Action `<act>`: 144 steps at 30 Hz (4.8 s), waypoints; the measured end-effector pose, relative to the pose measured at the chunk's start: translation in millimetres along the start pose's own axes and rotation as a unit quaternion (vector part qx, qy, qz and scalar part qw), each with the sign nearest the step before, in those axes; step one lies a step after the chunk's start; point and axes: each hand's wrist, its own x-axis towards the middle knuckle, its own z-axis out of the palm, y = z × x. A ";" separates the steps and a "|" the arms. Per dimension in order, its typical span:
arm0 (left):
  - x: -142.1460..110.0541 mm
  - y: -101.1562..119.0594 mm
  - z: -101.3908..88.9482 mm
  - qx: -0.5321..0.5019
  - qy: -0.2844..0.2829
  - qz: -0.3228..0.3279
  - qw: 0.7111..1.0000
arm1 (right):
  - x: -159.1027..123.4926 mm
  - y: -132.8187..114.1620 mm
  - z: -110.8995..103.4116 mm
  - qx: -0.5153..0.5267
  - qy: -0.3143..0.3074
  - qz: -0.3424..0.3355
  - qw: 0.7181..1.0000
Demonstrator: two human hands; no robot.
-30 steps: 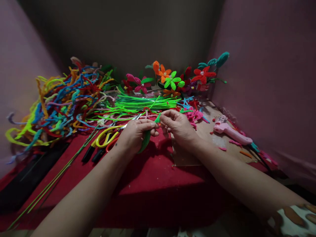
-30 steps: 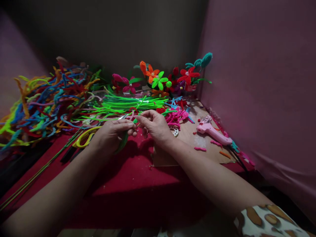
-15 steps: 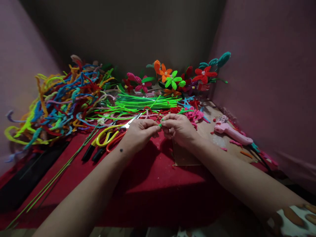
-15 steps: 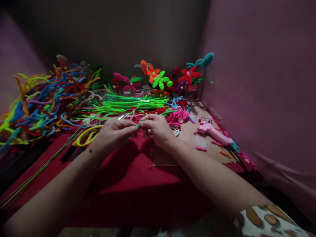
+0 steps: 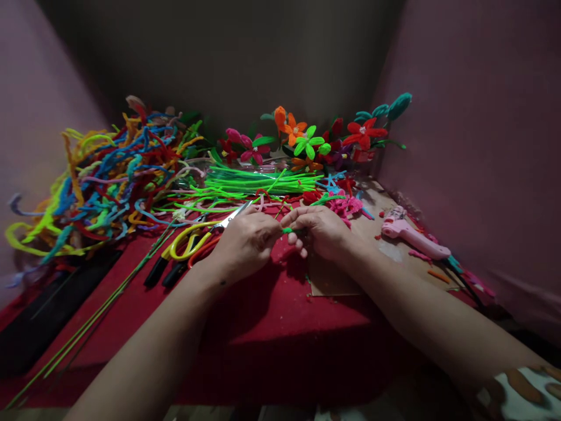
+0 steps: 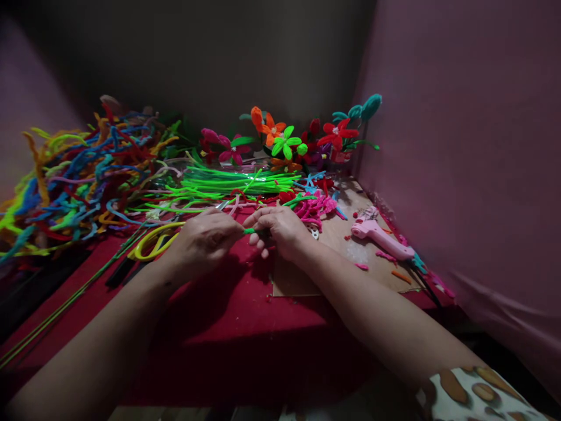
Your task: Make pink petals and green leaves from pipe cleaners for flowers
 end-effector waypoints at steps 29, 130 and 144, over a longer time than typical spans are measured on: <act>1.4 14.2 -5.1 -0.213 0.183 -0.221 0.934 | -5.1 -6.7 7.7 -0.155 0.107 -0.192 0.963; 49.3 -34.1 21.4 -0.460 -0.034 -0.364 0.809 | -7.3 28.1 28.4 -0.239 -0.129 -0.044 0.961; 76.9 -17.7 58.7 -0.201 -0.151 -0.300 0.920 | -8.5 27.8 29.3 -0.383 -0.177 -0.125 0.898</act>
